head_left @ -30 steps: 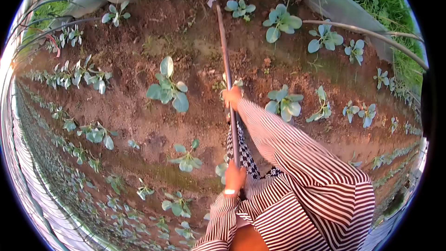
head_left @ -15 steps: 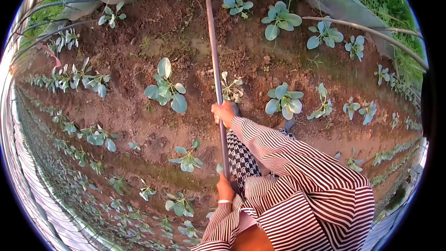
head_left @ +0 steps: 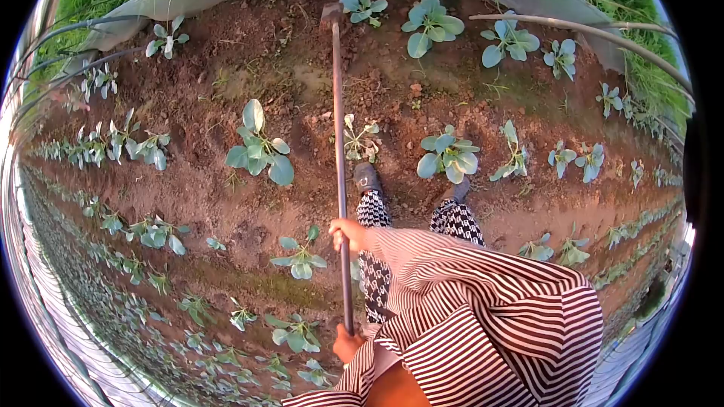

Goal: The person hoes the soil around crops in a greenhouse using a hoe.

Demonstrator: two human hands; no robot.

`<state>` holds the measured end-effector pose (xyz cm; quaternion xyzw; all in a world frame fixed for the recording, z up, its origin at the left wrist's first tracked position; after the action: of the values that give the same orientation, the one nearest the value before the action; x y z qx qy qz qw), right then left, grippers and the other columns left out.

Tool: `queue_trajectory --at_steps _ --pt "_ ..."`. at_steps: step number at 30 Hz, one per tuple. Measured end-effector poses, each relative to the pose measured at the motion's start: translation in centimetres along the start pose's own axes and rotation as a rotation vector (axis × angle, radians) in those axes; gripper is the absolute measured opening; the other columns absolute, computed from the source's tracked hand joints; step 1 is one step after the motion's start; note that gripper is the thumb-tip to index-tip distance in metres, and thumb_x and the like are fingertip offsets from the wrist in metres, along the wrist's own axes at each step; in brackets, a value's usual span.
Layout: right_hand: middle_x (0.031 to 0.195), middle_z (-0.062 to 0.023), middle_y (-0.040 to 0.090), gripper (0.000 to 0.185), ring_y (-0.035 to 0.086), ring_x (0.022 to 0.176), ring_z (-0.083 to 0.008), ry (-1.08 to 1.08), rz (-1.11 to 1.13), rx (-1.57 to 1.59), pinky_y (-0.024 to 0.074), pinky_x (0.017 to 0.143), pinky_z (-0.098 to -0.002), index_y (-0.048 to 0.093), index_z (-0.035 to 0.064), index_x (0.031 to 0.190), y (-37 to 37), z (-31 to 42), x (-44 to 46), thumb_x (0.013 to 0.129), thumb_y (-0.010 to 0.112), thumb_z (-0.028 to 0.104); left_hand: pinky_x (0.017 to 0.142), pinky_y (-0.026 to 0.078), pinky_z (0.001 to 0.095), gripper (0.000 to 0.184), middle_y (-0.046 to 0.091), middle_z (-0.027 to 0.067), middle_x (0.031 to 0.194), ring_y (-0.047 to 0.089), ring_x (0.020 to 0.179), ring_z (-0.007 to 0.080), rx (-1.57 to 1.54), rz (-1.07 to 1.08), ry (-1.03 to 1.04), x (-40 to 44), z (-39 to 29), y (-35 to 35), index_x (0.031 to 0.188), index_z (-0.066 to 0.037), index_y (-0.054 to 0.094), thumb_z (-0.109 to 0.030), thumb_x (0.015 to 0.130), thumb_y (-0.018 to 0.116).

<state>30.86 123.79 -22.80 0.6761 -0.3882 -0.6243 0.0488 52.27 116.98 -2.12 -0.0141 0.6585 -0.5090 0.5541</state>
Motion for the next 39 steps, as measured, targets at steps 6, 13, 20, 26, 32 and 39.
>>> queue_trajectory --at_steps 6,13,20,26,32,39 --pt "0.046 0.0042 0.027 0.017 0.028 0.036 -0.0109 -0.101 -0.168 0.050 0.0306 0.042 -0.0321 0.044 0.0116 0.072 -0.4 -2.0 -3.2 0.076 0.059 0.021 0.050 0.042 0.0446 0.025 0.057 0.0171 0.059 0.058 0.057 0.0367 0.039 -0.176 0.172 1.0 6.0 3.5 0.075 -0.008 0.046 -0.018 0.066 0.066" --pt "0.040 -0.0043 0.038 0.016 0.038 0.028 -0.0164 -0.587 -0.380 -0.079 0.0352 0.027 -0.0343 0.050 0.0011 0.063 -2.8 10.8 -5.5 0.074 0.057 0.010 0.060 0.047 0.0438 0.026 0.061 0.0198 0.070 0.062 0.068 0.0373 -0.372 0.110 0.348 9.5 -6.2 5.8 0.094 -0.007 0.057 -0.022 0.073 0.064" --pt "0.045 -0.0083 0.042 0.017 0.040 0.031 -0.0200 -0.591 -0.611 -0.212 0.0335 0.029 -0.0364 0.048 0.0009 0.058 -10.8 19.2 -1.8 0.071 0.055 0.008 0.069 0.048 0.0449 0.032 0.062 0.0255 0.078 0.061 0.077 0.0402 -0.242 0.233 0.468 6.9 -15.2 6.6 0.094 0.001 0.057 -0.017 0.068 0.060" --pt "0.040 -0.0054 0.036 0.013 0.036 0.029 -0.0190 -0.507 -0.442 -0.033 0.0349 0.030 -0.0367 0.047 0.0040 0.061 -6.9 12.3 -4.8 0.070 0.056 0.008 0.067 0.048 0.0479 0.037 0.062 0.0251 0.078 0.061 0.073 0.0415 -0.161 0.216 0.453 5.4 -8.5 1.6 0.103 -0.005 0.057 -0.017 0.068 0.062" --pt "0.043 0.0007 0.032 0.013 0.034 0.031 -0.0132 -0.395 -0.288 0.085 0.0349 0.032 -0.0345 0.049 0.0065 0.067 -5.9 11.5 -4.6 0.075 0.056 0.014 0.063 0.048 0.0478 0.030 0.062 0.0216 0.071 0.060 0.069 0.0407 -0.113 0.087 0.417 6.3 -7.6 1.5 0.095 -0.007 0.058 -0.017 0.067 0.063" --pt "0.044 -0.0011 0.037 0.015 0.036 0.031 -0.0142 -0.683 -0.415 -0.119 0.0331 0.030 -0.0328 0.048 0.0040 0.067 -4.5 20.1 -5.0 0.076 0.057 0.012 0.060 0.047 0.0464 0.025 0.060 0.0239 0.070 0.059 0.068 0.0416 -0.233 0.044 0.535 12.1 -14.6 5.6 0.092 -0.003 0.055 -0.014 0.071 0.062"
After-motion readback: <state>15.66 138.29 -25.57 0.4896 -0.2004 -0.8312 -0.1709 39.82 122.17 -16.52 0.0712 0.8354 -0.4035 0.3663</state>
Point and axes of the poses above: each hand's wrist, its own x-axis towards the middle knuckle, its own y-axis out of the palm, z = x × y, the point moved 3 cm from there along x, towards the middle knuckle
